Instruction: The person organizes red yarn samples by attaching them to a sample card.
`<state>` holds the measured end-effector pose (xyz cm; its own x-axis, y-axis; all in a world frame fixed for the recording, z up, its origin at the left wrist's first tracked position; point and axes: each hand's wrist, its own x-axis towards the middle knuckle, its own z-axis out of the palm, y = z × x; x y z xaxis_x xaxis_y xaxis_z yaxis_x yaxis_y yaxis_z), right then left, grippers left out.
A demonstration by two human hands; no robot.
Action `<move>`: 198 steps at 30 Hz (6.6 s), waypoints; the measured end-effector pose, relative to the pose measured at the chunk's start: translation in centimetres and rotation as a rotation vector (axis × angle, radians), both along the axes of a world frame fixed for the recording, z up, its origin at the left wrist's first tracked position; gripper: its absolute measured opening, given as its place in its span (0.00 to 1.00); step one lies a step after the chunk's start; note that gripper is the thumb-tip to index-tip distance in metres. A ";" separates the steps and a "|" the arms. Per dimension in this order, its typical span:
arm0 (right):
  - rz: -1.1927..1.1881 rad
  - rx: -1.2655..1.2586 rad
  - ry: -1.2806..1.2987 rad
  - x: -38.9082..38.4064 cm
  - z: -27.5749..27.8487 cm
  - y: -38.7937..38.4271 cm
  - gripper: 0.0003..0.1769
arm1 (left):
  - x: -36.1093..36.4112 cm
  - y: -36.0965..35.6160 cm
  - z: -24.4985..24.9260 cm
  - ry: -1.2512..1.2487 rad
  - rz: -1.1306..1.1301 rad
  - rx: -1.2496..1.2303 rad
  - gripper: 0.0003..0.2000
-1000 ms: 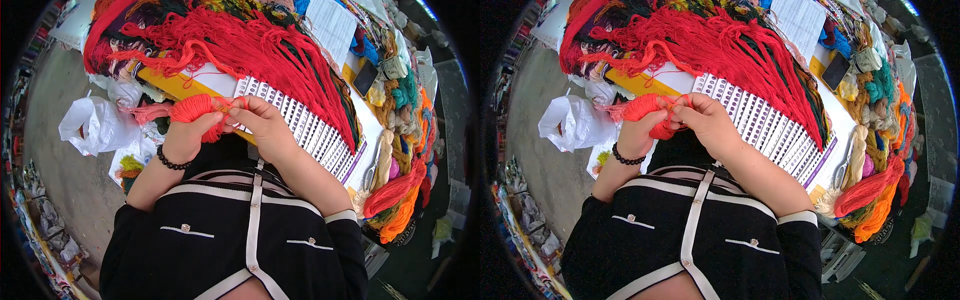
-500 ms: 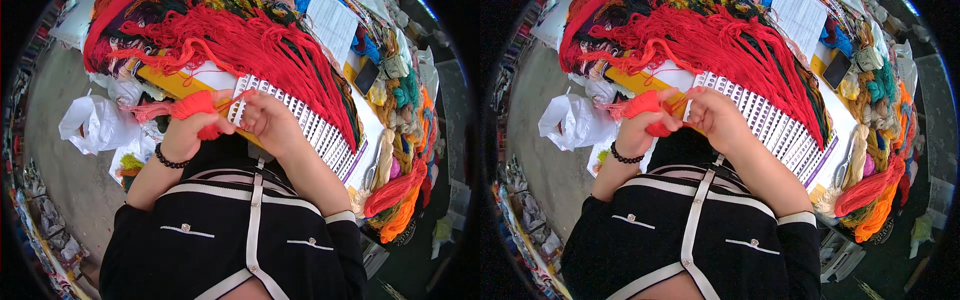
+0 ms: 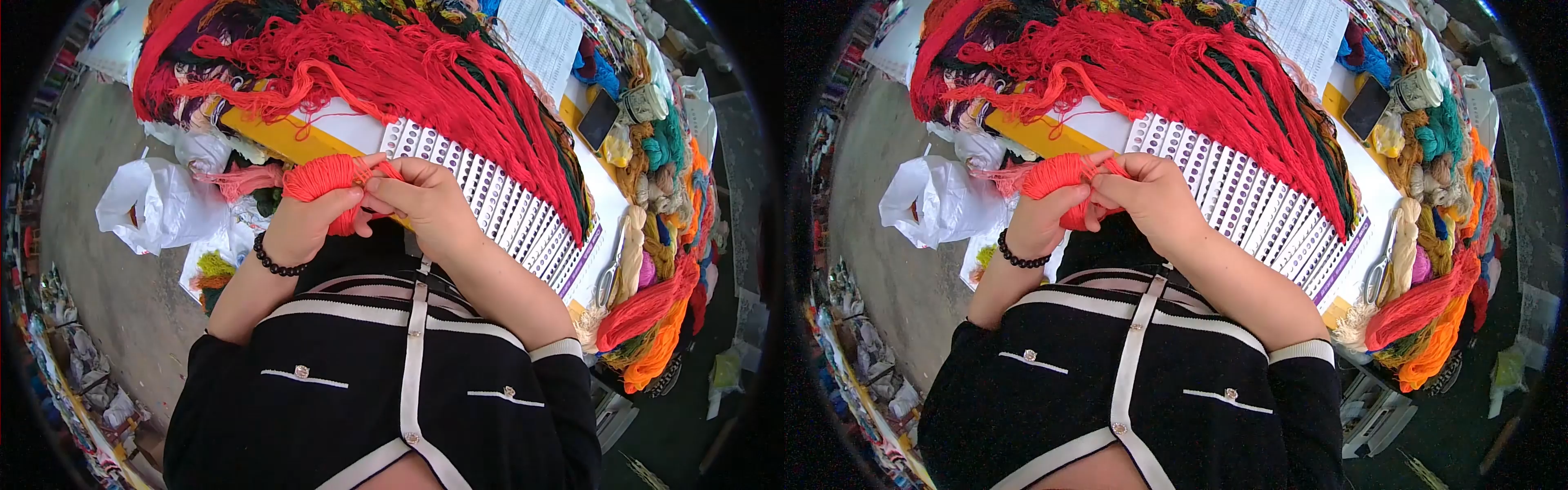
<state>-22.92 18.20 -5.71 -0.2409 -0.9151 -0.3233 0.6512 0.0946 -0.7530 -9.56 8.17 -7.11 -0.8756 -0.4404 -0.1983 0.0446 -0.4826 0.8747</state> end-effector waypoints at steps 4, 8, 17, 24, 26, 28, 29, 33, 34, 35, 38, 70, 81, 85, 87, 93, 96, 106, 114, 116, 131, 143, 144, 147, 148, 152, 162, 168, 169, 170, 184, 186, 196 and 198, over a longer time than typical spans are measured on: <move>0.008 -0.011 -0.002 -0.2 -0.5 0.1 0.06 | -0.1 0.2 0.2 0.026 0.022 0.004 0.20; -0.004 -0.019 -0.016 -0.1 -0.9 0.1 0.06 | 0.0 0.1 -0.3 0.033 0.076 0.005 0.17; -0.013 -0.085 0.025 -1.0 -1.8 -0.1 0.08 | -0.3 -0.2 -1.0 0.017 0.237 -0.162 0.12; -0.048 0.068 -0.004 -0.6 -1.0 -0.4 0.06 | -0.3 0.1 -0.1 0.026 -0.001 -0.137 0.24; -0.018 0.048 0.007 -0.3 -1.4 -0.5 0.05 | -0.8 0.4 0.0 -0.003 -0.006 -0.188 0.24; -0.001 0.040 0.042 -0.1 -1.7 -0.7 0.05 | -1.0 0.6 -0.1 -0.034 -0.008 -0.239 0.25; 0.000 0.040 0.040 -0.1 -1.7 -0.7 0.05 | -1.0 0.6 -0.2 -0.065 -0.003 -0.262 0.25; -0.008 -0.008 0.000 -0.3 -0.8 -0.2 0.05 | -0.7 0.8 0.7 -0.139 0.027 -0.159 0.23; -0.018 -0.038 -0.062 -0.2 -0.6 -0.1 0.04 | -0.5 0.6 0.5 -0.140 0.027 -0.159 0.23; -0.019 -0.038 -0.063 -0.2 -0.4 -0.1 0.04 | -0.1 0.1 0.2 -0.138 0.002 -0.162 0.22; -0.051 -0.026 -0.044 -0.1 -0.2 0.0 0.04 | 0.1 0.0 0.3 -0.127 0.002 -0.126 0.21; -0.060 0.051 0.190 0.0 -1.1 0.2 0.07 | -0.6 1.2 -0.9 -0.087 0.240 -0.130 0.12; 0.031 -0.291 -0.558 -2.3 -2.3 0.4 0.06 | -0.1 -0.1 -0.7 0.211 0.056 0.058 0.16; -0.004 0.010 0.003 -0.6 -1.7 -0.1 0.03 | -1.0 1.2 -0.9 0.066 0.102 -0.096 0.22; -0.001 0.042 0.101 -0.5 -1.9 -0.1 0.04 | -1.2 1.5 -0.9 0.007 0.129 -0.272 0.23; -0.029 -0.015 -0.031 -0.5 -1.3 0.3 0.04 | -0.4 0.8 0.0 -0.073 0.011 -0.206 0.22; -0.045 -0.012 -0.042 -0.5 -1.1 0.4 0.03 | -0.4 0.8 0.1 -0.019 0.045 -0.056 0.21; -0.028 -0.022 -0.095 -0.8 -0.8 0.6 0.04 | -0.5 0.7 -0.8 0.056 0.110 0.013 0.18; -0.095 -0.020 -0.231 -2.0 -2.2 0.5 0.09 | -0.1 -0.1 -1.3 0.166 0.058 0.032 0.17; -0.024 0.003 -0.066 -0.8 -0.2 0.4 0.07 | -0.5 0.6 -1.2 0.125 0.091 -0.029 0.18; -0.109 0.005 0.008 0.0 -1.2 0.3 0.05 | -0.3 1.0 -0.6 0.052 0.143 0.015 0.19; -0.077 0.042 0.002 0.3 -1.5 0.3 0.04 | -0.8 1.7 -1.1 -0.065 0.264 -0.062 0.11; -0.077 0.042 0.002 0.3 -1.5 0.3 0.04 | -0.7 1.7 -1.2 -0.075 0.257 -0.068 0.11; -0.103 0.073 -0.089 0.1 -1.9 0.2 0.05 | -0.8 1.9 -1.3 -0.040 0.260 -0.134 0.12; -0.119 0.063 -0.104 -0.1 -2.2 0.1 0.05 | -0.6 1.7 -1.7 -0.037 0.259 -0.137 0.12; -0.156 -0.108 -0.296 -2.4 0.7 0.9 0.06 | 1.5 -2.2 -2.4 0.294 0.172 0.085 0.17; -0.643 0.147 0.472 -19.8 4.3 16.9 0.03 | 22.5 -24.1 -10.6 0.563 0.514 0.580 0.09; -0.989 0.325 0.394 -31.4 0.9 27.1 0.04 | 29.0 -28.8 -13.6 0.062 1.270 0.193 0.12; -1.077 0.395 0.431 -33.4 0.2 29.3 0.04 | 31.5 -30.1 -14.5 0.017 1.289 0.139 0.13; -1.103 0.366 0.478 -34.5 0.5 30.8 0.05 | 33.2 -30.4 -14.7 0.033 1.325 0.157 0.14; 0.368 0.241 1.086 -7.9 0.3 7.9 0.14 | 7.7 -7.4 -5.3 0.144 0.040 0.579 0.20; 0.424 -0.062 1.227 -3.5 -0.3 5.9 0.12 | 2.7 -3.3 -3.4 -0.041 -0.117 0.304 0.18; 0.071 -0.074 1.330 -4.0 2.2 5.7 0.04 | -3.0 1.6 0.0 -0.175 -0.267 -0.610 0.09; 0.173 -0.122 1.319 -4.3 2.1 5.4 0.05 | -3.2 1.6 -1.3 0.223 0.052 -1.343 0.07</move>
